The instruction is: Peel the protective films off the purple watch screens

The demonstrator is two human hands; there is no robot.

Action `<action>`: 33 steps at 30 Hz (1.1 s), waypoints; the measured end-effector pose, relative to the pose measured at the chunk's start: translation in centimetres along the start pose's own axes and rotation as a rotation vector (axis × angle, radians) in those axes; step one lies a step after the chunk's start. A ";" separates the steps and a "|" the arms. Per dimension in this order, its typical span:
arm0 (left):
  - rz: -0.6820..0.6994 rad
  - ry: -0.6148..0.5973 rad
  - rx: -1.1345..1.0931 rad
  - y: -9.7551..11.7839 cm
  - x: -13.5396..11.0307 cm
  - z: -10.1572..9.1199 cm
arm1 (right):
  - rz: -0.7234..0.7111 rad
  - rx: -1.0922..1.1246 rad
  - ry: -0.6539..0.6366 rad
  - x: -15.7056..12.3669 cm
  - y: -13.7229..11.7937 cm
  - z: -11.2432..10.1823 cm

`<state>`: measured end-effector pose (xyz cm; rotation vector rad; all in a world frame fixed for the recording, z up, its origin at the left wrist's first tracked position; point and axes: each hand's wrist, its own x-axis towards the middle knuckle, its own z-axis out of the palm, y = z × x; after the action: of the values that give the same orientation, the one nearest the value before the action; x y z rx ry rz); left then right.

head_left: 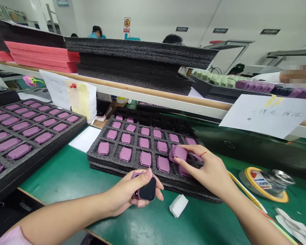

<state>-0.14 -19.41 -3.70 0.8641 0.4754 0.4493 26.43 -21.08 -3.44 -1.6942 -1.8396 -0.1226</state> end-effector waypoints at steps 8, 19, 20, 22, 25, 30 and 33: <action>-0.011 -0.001 -0.277 -0.2 0.6 0.0 | -0.178 0.155 0.062 -0.3 -5.3 -2.0; 0.022 -0.055 -0.282 -0.5 0.8 -0.1 | -0.443 0.372 0.008 -1.6 -10.7 -0.4; 0.021 -0.050 -0.282 -0.4 0.8 -0.1 | -0.431 0.396 0.018 -1.5 -10.7 -0.4; 0.024 -0.034 -0.289 -0.2 0.8 0.0 | -0.404 0.448 0.045 -1.4 -10.7 -0.3; 0.044 -0.038 -0.277 -0.1 0.9 -0.1 | -0.256 0.583 0.126 -1.2 -10.3 -0.4; 0.058 -0.089 -0.254 -0.2 0.9 -0.4 | 0.146 0.943 0.363 -1.2 -8.9 -1.0; 0.064 -0.124 -0.253 -0.1 0.8 -0.4 | 0.184 0.923 0.393 -1.8 -8.8 -1.3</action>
<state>0.32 -18.81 -4.19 0.6589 0.2707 0.4996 18.72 -24.74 -0.31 -1.0607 -1.1475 0.3894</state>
